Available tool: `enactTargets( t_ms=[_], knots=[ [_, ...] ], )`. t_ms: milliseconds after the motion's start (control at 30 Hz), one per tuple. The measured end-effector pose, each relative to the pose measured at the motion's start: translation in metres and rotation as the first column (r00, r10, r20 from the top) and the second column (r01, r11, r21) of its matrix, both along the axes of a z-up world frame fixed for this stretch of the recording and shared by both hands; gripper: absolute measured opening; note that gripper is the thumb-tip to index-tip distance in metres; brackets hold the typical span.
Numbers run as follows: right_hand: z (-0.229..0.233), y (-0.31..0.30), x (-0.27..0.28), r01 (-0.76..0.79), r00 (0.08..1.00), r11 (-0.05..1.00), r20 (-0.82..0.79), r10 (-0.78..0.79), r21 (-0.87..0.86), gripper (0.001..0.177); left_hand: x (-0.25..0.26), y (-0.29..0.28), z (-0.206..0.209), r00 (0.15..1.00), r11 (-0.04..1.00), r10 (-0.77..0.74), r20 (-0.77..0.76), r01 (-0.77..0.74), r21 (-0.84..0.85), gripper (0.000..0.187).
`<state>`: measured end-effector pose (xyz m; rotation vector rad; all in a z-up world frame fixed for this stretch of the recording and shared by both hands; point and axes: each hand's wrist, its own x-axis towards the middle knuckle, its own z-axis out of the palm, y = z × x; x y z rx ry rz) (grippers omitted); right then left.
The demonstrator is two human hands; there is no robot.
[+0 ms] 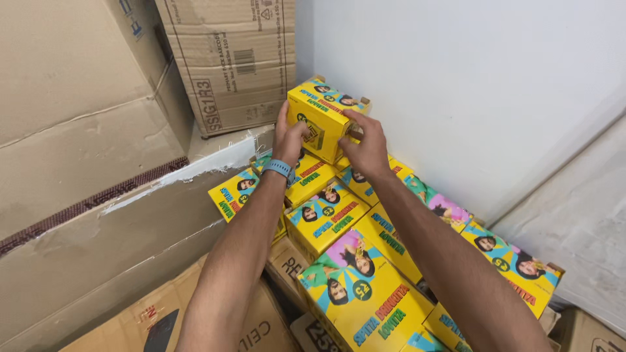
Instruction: The person repeatedly picks up small yellow boxes from a pile and places them on top of a larger cardboard box. The action is continuous and repetitive throughout the clip, with the person handling one box at a time.
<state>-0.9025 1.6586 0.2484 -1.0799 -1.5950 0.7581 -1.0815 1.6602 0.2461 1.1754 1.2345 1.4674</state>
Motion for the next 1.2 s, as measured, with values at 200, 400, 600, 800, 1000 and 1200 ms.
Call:
enactTargets(
  t_ms=[200, 400, 600, 800, 1000, 1200],
  knots=[
    [-0.005, -0.009, 0.01, -0.022, 0.998, 0.989, 0.048, 0.03, -0.149, 0.063, 0.023, 0.007, -0.009, 0.962, 0.996, -0.076, 0.261, 0.086, -0.03, 0.096],
    [0.0, -0.021, 0.014, -0.016, 0.99, 0.977, 0.13, 0.045, -0.212, 0.065, 0.031, -0.008, 0.003, 0.998, 0.979, -0.068, 0.009, 0.069, -0.193, 0.095],
    [0.014, -0.036, 0.021, 0.046, 0.969, 0.986, 0.248, -0.006, -0.159, 0.071, 0.021, -0.016, -0.002, 0.967, 0.956, -0.143, -0.211, 0.08, -0.282, 0.09],
    [0.031, -0.074, 0.036, 0.023, 0.986, 0.984, 0.167, 0.007, -0.177, 0.065, 0.009, -0.065, 0.012, 0.889, 0.966, -0.254, -0.381, 0.213, -0.148, 0.084],
    [0.07, -0.17, 0.05, -0.071, 0.985, 0.983, 0.142, 0.096, -0.17, 0.061, -0.003, -0.167, 0.047, 0.829, 0.897, -0.424, -0.365, 0.44, -0.043, 0.082],
    [0.077, -0.316, 0.051, -0.082, 0.99, 0.993, 0.11, 0.092, -0.091, 0.064, -0.013, -0.286, 0.07, 0.786, 0.838, -0.508, -0.352, 0.546, 0.011, 0.08]
  ],
)
